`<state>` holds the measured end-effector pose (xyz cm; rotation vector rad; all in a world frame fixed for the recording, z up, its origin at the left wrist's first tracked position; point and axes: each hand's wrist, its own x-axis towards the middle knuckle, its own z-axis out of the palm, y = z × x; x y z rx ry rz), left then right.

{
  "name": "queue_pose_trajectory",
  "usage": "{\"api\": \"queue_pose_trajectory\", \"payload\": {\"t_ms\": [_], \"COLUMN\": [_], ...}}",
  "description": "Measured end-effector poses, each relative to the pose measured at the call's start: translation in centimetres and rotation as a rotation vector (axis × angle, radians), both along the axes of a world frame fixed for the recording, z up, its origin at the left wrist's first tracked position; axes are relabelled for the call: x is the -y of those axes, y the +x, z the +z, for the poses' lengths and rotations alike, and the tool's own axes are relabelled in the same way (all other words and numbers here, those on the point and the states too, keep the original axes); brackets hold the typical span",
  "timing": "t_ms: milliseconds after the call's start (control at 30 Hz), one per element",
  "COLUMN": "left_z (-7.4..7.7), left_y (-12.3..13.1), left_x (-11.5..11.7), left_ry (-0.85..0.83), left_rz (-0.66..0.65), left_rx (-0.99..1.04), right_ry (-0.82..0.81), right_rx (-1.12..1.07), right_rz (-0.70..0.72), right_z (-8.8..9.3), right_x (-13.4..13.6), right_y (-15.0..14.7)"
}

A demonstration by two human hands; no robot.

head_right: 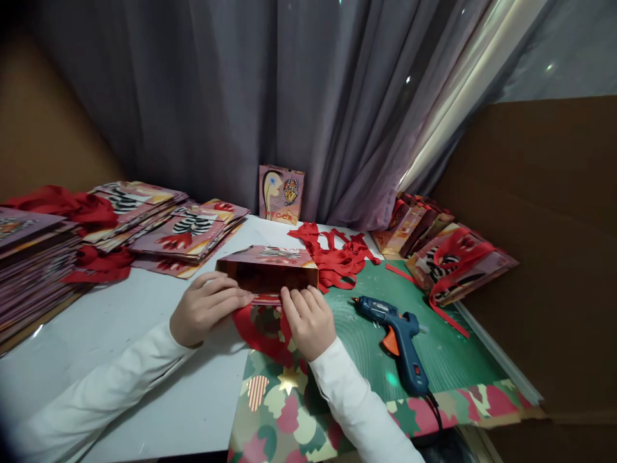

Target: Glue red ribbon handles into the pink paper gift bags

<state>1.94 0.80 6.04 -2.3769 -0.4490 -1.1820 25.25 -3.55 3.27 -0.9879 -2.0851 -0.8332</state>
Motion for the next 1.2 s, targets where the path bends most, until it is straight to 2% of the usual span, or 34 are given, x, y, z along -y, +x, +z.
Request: {"api": "queue_pose_trajectory", "payload": {"t_ms": [100,267,400,500,700,833,1000,1200], "left_z": [0.0,0.5,0.1,-0.3,0.0,0.1,0.1,1.8], "left_y": [-0.3,-0.6,-0.8,-0.9,-1.0,-1.0,-1.0,-1.4], "left_x": [0.3,0.8,0.7,0.7,0.9,0.8,1.2,1.1], "left_ry": [-0.032,-0.12,-0.08,-0.045,-0.098,-0.119,-0.113,-0.151], "left_rz": [0.003,-0.032,-0.03,-0.042,-0.015,-0.029,0.017,0.012], "left_rx": [0.039,-0.008,-0.026,0.008,0.01,0.011,0.041,-0.003], "right_ry": [0.003,-0.032,-0.088,-0.09,-0.055,-0.081,-0.07,-0.106], "right_rx": [-0.002,0.01,0.038,0.021,-0.04,-0.026,-0.069,-0.039], "right_rz": [0.02,0.077,0.073,0.125,0.224,0.229,0.208,0.146], "right_z": [0.2,0.7,1.3,1.7,2.0,2.1,2.1,3.6], "right_x": [0.3,0.7,0.9,1.1,1.6,1.5,1.3,1.5], "right_y": [0.1,0.9,1.4,1.7,2.0,2.1,2.1,1.6]}}
